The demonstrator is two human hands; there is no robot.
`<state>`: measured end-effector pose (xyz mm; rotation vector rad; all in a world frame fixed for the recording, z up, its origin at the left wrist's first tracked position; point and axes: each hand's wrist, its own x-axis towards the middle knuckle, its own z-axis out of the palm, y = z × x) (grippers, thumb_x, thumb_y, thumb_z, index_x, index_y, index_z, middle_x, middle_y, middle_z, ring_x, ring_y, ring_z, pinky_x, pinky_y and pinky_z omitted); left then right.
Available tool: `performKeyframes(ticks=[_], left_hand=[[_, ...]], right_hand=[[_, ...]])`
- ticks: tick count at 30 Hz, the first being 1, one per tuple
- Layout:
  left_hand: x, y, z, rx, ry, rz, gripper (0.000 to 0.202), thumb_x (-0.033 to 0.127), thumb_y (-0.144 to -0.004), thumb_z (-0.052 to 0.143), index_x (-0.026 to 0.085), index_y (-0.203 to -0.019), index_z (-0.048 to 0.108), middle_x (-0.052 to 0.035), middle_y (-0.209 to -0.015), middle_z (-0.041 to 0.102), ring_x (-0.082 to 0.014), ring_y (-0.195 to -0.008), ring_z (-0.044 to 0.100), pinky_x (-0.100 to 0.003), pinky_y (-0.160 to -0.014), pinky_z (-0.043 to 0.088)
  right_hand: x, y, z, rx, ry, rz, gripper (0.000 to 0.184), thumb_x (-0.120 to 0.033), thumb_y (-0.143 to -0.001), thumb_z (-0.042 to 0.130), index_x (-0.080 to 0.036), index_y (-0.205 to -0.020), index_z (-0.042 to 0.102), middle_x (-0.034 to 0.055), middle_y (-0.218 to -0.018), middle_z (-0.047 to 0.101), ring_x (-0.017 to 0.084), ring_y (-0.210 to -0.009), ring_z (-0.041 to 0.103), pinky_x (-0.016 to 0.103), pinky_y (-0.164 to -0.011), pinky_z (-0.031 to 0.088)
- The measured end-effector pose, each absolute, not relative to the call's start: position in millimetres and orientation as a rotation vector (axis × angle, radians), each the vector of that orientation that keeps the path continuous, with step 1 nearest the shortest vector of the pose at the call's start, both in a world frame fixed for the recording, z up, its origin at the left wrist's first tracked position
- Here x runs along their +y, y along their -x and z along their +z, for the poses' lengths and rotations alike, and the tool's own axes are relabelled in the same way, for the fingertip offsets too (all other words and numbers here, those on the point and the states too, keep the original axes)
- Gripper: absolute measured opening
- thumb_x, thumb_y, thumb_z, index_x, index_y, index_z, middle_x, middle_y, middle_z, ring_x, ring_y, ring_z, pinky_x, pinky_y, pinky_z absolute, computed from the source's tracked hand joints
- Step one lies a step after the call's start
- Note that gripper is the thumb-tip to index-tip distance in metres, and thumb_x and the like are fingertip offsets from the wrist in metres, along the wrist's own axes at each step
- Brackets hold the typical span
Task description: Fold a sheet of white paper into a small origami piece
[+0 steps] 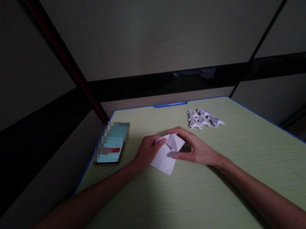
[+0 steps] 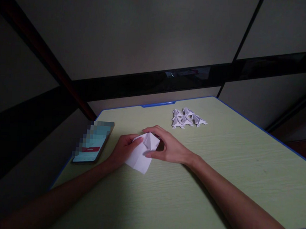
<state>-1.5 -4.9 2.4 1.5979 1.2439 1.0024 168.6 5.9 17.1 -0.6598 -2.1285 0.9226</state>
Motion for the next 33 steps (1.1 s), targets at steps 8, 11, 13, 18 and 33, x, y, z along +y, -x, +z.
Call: performKeyframes(ticks=[8, 11, 13, 18, 33], left_hand=[[-8, -1, 5, 1.231, -1.636, 1.008, 0.030, 0.037, -0.070, 0.047, 0.013, -0.053, 0.048, 0.0036, -0.048, 0.038, -0.0060, -0.045, 0.032, -0.019, -0.039, 0.023], [-10, -2, 6, 1.178, -1.617, 0.991, 0.031, 0.038, -0.072, 0.045, 0.014, -0.053, 0.044, 0.0041, -0.048, 0.036, -0.0057, -0.044, 0.031, -0.019, -0.039, 0.022], [-11, -2, 7, 1.155, -1.613, 0.993, 0.032, 0.038, -0.073, 0.043, 0.015, -0.051, 0.040, 0.0044, -0.047, 0.034, -0.0056, -0.043, 0.030, -0.019, -0.039, 0.021], [-12, -3, 6, 1.144, -1.653, 1.023, 0.035, 0.041, -0.074, 0.039, 0.017, -0.049, 0.033, 0.0048, -0.046, 0.030, -0.0057, -0.043, 0.026, -0.020, -0.039, 0.020], [-12, -5, 5, 1.155, -1.627, 0.964, 0.021, 0.030, -0.069, 0.049, 0.013, -0.059, 0.053, 0.0027, -0.053, 0.045, -0.0068, -0.049, 0.036, -0.019, -0.044, 0.026]], right_hand=[[9, -160, 13, -1.831, 0.898, 1.265, 0.019, -0.031, -0.070, 0.055, -0.013, -0.068, 0.050, -0.0027, -0.059, 0.044, 0.008, -0.053, 0.040, 0.020, -0.047, 0.030], [11, -160, 12, -1.733, 0.894, 1.381, 0.021, -0.032, -0.069, 0.055, -0.013, -0.064, 0.050, -0.0030, -0.055, 0.044, 0.007, -0.050, 0.038, 0.021, -0.047, 0.028], [11, -160, 12, -1.661, 0.884, 1.448, 0.025, -0.036, -0.070, 0.053, -0.013, -0.060, 0.049, -0.0033, -0.052, 0.043, 0.006, -0.047, 0.036, 0.021, -0.045, 0.026], [10, -158, 13, -1.521, 0.851, 1.477, 0.025, -0.036, -0.068, 0.056, -0.013, -0.059, 0.051, -0.0043, -0.050, 0.043, 0.005, -0.044, 0.035, 0.020, -0.043, 0.024], [6, -154, 15, -1.686, 0.997, 1.242, 0.020, -0.026, -0.066, 0.057, -0.013, -0.053, 0.050, -0.0042, -0.047, 0.042, 0.005, -0.043, 0.034, 0.020, -0.041, 0.023]])
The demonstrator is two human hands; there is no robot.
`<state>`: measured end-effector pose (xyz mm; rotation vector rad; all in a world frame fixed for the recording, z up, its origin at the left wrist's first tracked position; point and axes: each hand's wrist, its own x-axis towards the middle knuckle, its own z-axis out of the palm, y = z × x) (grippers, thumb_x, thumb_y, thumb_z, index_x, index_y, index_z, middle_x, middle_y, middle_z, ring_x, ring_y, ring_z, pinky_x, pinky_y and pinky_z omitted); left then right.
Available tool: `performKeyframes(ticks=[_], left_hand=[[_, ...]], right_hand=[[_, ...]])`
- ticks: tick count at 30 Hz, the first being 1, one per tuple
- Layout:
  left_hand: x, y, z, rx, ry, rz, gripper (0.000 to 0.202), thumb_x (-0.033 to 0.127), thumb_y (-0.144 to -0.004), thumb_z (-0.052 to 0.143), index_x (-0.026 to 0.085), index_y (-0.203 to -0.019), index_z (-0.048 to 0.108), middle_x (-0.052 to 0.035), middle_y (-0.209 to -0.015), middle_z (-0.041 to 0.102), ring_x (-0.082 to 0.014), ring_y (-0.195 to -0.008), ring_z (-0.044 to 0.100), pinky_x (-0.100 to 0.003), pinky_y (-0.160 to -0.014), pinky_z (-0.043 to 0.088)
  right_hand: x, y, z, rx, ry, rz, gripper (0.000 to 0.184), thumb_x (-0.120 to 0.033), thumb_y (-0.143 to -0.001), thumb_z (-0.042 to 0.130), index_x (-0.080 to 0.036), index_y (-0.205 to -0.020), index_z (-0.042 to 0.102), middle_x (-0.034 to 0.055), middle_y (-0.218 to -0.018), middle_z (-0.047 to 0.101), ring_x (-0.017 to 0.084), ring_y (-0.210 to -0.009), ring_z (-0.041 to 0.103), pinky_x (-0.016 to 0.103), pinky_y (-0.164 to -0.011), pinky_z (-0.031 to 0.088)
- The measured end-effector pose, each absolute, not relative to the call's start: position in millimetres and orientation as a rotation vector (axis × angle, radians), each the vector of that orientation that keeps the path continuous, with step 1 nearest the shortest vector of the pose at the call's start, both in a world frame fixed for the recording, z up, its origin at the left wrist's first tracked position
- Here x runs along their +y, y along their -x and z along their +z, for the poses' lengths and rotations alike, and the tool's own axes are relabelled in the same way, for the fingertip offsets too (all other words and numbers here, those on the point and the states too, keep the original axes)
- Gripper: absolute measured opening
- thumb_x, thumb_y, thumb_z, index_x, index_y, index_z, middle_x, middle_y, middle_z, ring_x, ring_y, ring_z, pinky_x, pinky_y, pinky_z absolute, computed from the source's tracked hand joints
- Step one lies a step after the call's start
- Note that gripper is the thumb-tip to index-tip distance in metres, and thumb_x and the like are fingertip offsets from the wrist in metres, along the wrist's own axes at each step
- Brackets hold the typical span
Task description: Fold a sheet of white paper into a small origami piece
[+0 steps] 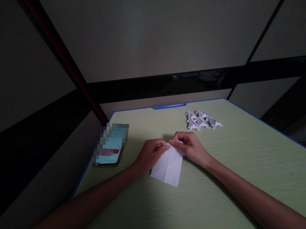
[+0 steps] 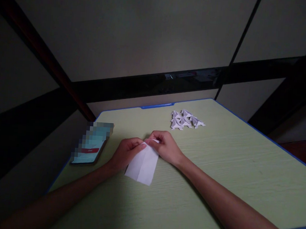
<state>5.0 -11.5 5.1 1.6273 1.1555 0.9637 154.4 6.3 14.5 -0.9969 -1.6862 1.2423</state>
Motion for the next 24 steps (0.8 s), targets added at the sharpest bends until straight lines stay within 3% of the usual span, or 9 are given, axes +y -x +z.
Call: performKeyframes(ticks=[3, 6, 13, 24], left_hand=[[-10.2, -4.1, 5.5, 1.189, -1.555, 0.992, 0.025, 0.033, -0.067, 0.050, 0.012, -0.053, 0.051, 0.0038, -0.048, 0.041, -0.0057, -0.044, 0.032, -0.019, -0.042, 0.022], [-8.3, -1.7, 5.4, 1.174, -1.473, 1.036, 0.027, 0.035, -0.066, 0.051, 0.012, -0.054, 0.051, 0.0035, -0.047, 0.042, -0.0058, -0.044, 0.033, -0.019, -0.042, 0.022], [-9.5, -2.0, 5.8, 1.239, -1.561, 1.074, 0.026, 0.033, -0.065, 0.052, 0.011, -0.051, 0.052, 0.0040, -0.045, 0.041, -0.0056, -0.044, 0.032, -0.018, -0.041, 0.022], [-7.0, 0.3, 4.6, 1.169, -1.470, 1.098, 0.026, 0.034, -0.063, 0.054, 0.011, -0.051, 0.051, 0.0041, -0.045, 0.041, -0.0051, -0.043, 0.032, -0.018, -0.041, 0.022]], right_hand=[[10.7, -156.9, 11.0, -1.538, 0.888, 1.421, 0.028, -0.034, -0.070, 0.053, -0.013, -0.053, 0.049, -0.0048, -0.045, 0.041, 0.005, -0.041, 0.033, 0.020, -0.041, 0.023], [14.9, -160.7, 10.6, -1.361, 0.774, 1.543, 0.027, -0.036, -0.073, 0.050, -0.013, -0.059, 0.053, -0.0019, -0.053, 0.049, 0.006, -0.046, 0.041, 0.021, -0.046, 0.030], [10.8, -158.0, 14.0, -1.550, 0.968, 1.342, 0.016, -0.024, -0.060, 0.063, -0.011, -0.055, 0.055, -0.0032, -0.048, 0.048, 0.006, -0.045, 0.039, 0.020, -0.043, 0.028], [13.6, -163.3, 14.4, -1.484, 0.875, 1.433, 0.017, -0.030, -0.065, 0.059, -0.013, -0.061, 0.058, -0.0026, -0.051, 0.049, 0.006, -0.046, 0.040, 0.020, -0.044, 0.030]])
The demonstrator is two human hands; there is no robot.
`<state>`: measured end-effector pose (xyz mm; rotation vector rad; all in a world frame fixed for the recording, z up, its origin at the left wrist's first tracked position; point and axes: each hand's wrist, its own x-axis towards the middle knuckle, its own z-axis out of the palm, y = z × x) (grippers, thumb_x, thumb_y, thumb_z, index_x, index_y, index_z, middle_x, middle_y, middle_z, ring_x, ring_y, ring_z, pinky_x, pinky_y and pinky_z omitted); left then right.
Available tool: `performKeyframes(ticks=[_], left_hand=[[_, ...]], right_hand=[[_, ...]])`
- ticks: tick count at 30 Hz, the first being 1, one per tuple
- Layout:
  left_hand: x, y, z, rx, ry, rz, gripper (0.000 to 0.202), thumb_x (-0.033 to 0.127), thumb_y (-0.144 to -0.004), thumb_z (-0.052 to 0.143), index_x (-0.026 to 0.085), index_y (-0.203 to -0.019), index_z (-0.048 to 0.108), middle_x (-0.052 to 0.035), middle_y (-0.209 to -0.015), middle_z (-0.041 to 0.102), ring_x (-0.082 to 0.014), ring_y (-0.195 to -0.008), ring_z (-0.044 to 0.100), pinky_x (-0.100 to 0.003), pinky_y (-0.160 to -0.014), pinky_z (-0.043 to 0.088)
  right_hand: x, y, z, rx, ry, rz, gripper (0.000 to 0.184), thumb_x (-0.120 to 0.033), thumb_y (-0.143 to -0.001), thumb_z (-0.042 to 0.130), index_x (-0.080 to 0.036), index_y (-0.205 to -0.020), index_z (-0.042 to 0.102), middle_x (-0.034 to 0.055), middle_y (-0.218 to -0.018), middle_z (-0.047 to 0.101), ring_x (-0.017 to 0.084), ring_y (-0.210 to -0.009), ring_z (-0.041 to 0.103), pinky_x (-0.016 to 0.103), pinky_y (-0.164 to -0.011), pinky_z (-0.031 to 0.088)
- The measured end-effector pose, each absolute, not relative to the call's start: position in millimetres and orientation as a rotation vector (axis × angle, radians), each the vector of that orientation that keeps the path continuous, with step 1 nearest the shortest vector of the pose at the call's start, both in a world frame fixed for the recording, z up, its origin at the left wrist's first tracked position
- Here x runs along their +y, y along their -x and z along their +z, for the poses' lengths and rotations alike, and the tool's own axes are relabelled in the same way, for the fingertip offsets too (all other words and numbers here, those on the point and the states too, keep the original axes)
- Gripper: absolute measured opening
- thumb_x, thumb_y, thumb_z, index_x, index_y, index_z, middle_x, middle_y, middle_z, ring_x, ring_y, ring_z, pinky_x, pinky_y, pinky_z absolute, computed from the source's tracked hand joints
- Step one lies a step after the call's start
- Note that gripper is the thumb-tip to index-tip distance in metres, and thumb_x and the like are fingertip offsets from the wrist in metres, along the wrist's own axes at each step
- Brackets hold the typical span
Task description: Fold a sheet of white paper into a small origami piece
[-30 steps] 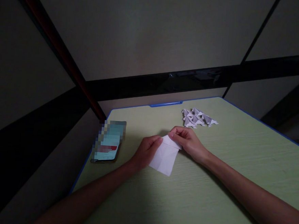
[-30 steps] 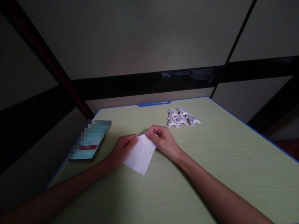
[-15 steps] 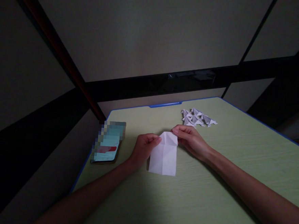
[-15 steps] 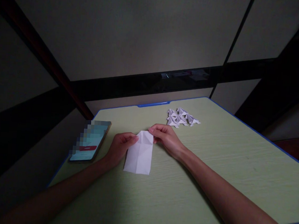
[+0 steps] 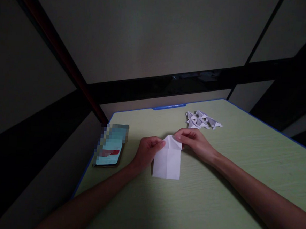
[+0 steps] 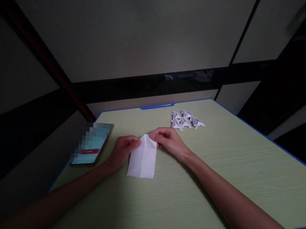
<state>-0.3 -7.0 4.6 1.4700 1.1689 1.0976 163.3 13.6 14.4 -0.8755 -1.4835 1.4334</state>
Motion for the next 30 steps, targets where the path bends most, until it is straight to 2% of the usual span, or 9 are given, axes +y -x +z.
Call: performKeyframes(ticks=[6, 10, 17, 23, 30], left_hand=[[-9, -3, 4, 1.250, -1.574, 1.072, 0.024, 0.031, -0.066, 0.051, 0.011, -0.052, 0.051, 0.0038, -0.047, 0.042, -0.0054, -0.045, 0.033, -0.018, -0.041, 0.023], [-8, -3, 3, 1.254, -1.599, 1.030, 0.025, 0.031, -0.067, 0.051, 0.011, -0.053, 0.051, 0.0038, -0.047, 0.043, -0.0056, -0.044, 0.033, -0.018, -0.041, 0.023], [-6, -2, -3, 1.162, -1.687, 0.924, 0.022, 0.029, -0.069, 0.049, 0.011, -0.058, 0.054, 0.0021, -0.052, 0.047, -0.0068, -0.048, 0.039, -0.019, -0.044, 0.026], [-7, -3, -2, 1.122, -1.672, 0.864, 0.019, 0.029, -0.068, 0.051, 0.011, -0.064, 0.056, 0.0006, -0.056, 0.051, -0.0086, -0.052, 0.045, -0.019, -0.047, 0.031], [-5, -2, -4, 1.214, -1.712, 0.841, 0.020, 0.030, -0.066, 0.053, 0.011, -0.060, 0.054, 0.0021, -0.052, 0.049, -0.0090, -0.051, 0.044, -0.019, -0.044, 0.030]], right_hand=[[9, -158, 13, -1.757, 1.024, 1.196, 0.023, -0.030, -0.069, 0.054, -0.011, -0.057, 0.055, -0.0028, -0.047, 0.046, 0.006, -0.042, 0.037, 0.019, -0.040, 0.026], [10, -159, 11, -1.816, 1.067, 1.155, 0.026, -0.031, -0.073, 0.050, -0.011, -0.057, 0.055, -0.0031, -0.044, 0.044, 0.006, -0.040, 0.037, 0.019, -0.038, 0.026], [8, -158, 14, -1.863, 0.991, 1.072, 0.015, -0.024, -0.072, 0.049, -0.012, -0.066, 0.055, -0.0001, -0.059, 0.052, 0.008, -0.052, 0.044, 0.019, -0.046, 0.032], [2, -149, 15, -1.890, 1.108, 0.910, 0.015, -0.023, -0.073, 0.046, -0.013, -0.064, 0.051, -0.0001, -0.058, 0.050, 0.009, -0.051, 0.042, 0.020, -0.046, 0.031], [-2, -145, 13, -1.891, 1.132, 0.837, 0.014, -0.021, -0.072, 0.048, -0.013, -0.060, 0.051, -0.0011, -0.055, 0.049, 0.009, -0.051, 0.042, 0.020, -0.048, 0.030]])
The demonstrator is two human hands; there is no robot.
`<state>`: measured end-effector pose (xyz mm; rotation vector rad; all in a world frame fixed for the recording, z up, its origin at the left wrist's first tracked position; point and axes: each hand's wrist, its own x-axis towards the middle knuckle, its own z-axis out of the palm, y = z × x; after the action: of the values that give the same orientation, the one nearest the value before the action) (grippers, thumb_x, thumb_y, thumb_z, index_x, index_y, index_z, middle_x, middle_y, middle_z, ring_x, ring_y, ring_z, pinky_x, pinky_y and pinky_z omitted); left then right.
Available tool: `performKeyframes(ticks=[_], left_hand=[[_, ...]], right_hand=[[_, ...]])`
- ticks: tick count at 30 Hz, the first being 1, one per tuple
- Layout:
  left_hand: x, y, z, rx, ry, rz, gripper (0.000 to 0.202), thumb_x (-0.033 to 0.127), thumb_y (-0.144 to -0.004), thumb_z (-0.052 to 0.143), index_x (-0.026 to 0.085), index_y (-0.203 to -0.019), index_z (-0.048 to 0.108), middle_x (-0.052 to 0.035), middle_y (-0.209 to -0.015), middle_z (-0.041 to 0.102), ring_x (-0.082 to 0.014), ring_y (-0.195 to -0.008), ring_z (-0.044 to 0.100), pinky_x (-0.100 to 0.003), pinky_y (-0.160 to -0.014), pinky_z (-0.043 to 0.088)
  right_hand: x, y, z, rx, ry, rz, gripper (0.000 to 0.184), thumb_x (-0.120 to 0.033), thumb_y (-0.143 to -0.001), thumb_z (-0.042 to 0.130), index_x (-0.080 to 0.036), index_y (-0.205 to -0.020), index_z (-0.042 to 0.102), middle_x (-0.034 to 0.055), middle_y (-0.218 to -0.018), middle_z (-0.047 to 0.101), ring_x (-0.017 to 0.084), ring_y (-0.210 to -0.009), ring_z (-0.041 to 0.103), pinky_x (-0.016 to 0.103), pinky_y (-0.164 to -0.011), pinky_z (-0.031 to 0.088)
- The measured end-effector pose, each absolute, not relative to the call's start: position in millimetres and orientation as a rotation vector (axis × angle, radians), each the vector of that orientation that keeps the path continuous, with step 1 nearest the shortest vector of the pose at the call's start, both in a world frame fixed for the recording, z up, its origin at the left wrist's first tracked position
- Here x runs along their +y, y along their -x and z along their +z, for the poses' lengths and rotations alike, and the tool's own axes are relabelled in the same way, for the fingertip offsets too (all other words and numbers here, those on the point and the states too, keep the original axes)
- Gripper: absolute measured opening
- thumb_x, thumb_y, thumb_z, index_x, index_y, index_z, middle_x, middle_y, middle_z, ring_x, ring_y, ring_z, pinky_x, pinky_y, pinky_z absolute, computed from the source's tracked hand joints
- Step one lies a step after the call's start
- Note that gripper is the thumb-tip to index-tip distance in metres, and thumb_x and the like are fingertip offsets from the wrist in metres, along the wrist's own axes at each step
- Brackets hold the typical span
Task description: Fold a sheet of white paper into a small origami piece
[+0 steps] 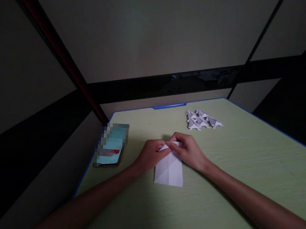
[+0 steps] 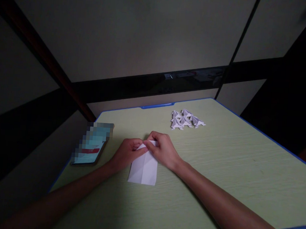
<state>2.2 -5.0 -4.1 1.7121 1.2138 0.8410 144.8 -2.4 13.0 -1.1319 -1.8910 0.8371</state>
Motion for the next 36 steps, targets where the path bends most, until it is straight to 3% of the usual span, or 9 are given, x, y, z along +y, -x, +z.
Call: performKeyframes(ticks=[4, 10, 14, 20, 25, 30, 36], left_hand=[[-5, -3, -2, 1.215, -1.723, 0.823, 0.019, 0.028, -0.067, 0.051, 0.011, -0.060, 0.054, 0.0017, -0.052, 0.049, -0.0090, -0.051, 0.044, -0.019, -0.044, 0.028], [-4, -1, 4, 1.169, -1.558, 0.864, 0.021, 0.029, -0.067, 0.050, 0.010, -0.064, 0.056, 0.0012, -0.053, 0.049, -0.0069, -0.046, 0.039, -0.019, -0.043, 0.024], [-3, 2, 4, 1.131, -1.493, 0.931, 0.026, 0.033, -0.068, 0.051, 0.008, -0.068, 0.059, 0.0007, -0.054, 0.050, -0.0066, -0.045, 0.039, -0.019, -0.044, 0.024], [-1, 3, 1, 1.078, -1.481, 0.954, 0.026, 0.033, -0.069, 0.051, 0.008, -0.069, 0.060, 0.0006, -0.055, 0.052, -0.0063, -0.046, 0.039, -0.019, -0.045, 0.025], [-2, 2, 3, 1.060, -1.489, 0.898, 0.025, 0.032, -0.068, 0.051, 0.009, -0.069, 0.060, 0.0012, -0.053, 0.050, -0.0067, -0.045, 0.039, -0.019, -0.045, 0.026], [-3, 1, 2, 1.056, -1.541, 0.845, 0.023, 0.030, -0.067, 0.050, 0.009, -0.062, 0.057, 0.0023, -0.050, 0.045, -0.0061, -0.044, 0.036, -0.019, -0.043, 0.024], [-3, 1, 1, 1.028, -1.624, 0.827, 0.026, 0.034, -0.072, 0.045, 0.011, -0.061, 0.054, 0.0031, -0.051, 0.041, -0.0064, -0.047, 0.034, -0.019, -0.045, 0.025]], right_hand=[[1, -146, 12, -1.865, 1.100, 0.922, 0.013, -0.020, -0.070, 0.050, -0.013, -0.059, 0.051, -0.0009, -0.056, 0.049, 0.009, -0.053, 0.042, 0.021, -0.049, 0.030], [12, -160, 14, -1.636, 0.907, 1.308, 0.017, -0.029, -0.071, 0.052, -0.013, -0.065, 0.054, -0.0016, -0.055, 0.048, 0.007, -0.049, 0.041, 0.022, -0.047, 0.033], [16, -169, 15, -1.548, 0.793, 1.366, 0.013, -0.023, -0.068, 0.056, -0.013, -0.077, 0.059, -0.0008, -0.058, 0.053, 0.008, -0.052, 0.045, 0.023, -0.051, 0.036], [14, -165, 11, -1.586, 0.771, 1.396, 0.017, -0.015, -0.062, 0.058, -0.012, -0.079, 0.060, -0.0022, -0.056, 0.053, 0.006, -0.049, 0.044, 0.022, -0.048, 0.033], [13, -163, 10, -1.605, 0.777, 1.260, 0.027, -0.015, -0.063, 0.058, -0.016, -0.090, 0.059, -0.0004, -0.067, 0.057, 0.007, -0.052, 0.046, 0.022, -0.049, 0.037], [11, -161, 8, -1.784, 0.777, 1.052, 0.014, -0.015, -0.066, 0.056, -0.015, -0.077, 0.064, 0.0037, -0.070, 0.059, 0.012, -0.062, 0.053, 0.024, -0.054, 0.041], [10, -162, 9, -1.899, 0.748, 0.650, 0.015, -0.015, -0.070, 0.053, -0.019, -0.074, 0.067, 0.0037, -0.068, 0.059, 0.013, -0.063, 0.053, 0.026, -0.055, 0.040]])
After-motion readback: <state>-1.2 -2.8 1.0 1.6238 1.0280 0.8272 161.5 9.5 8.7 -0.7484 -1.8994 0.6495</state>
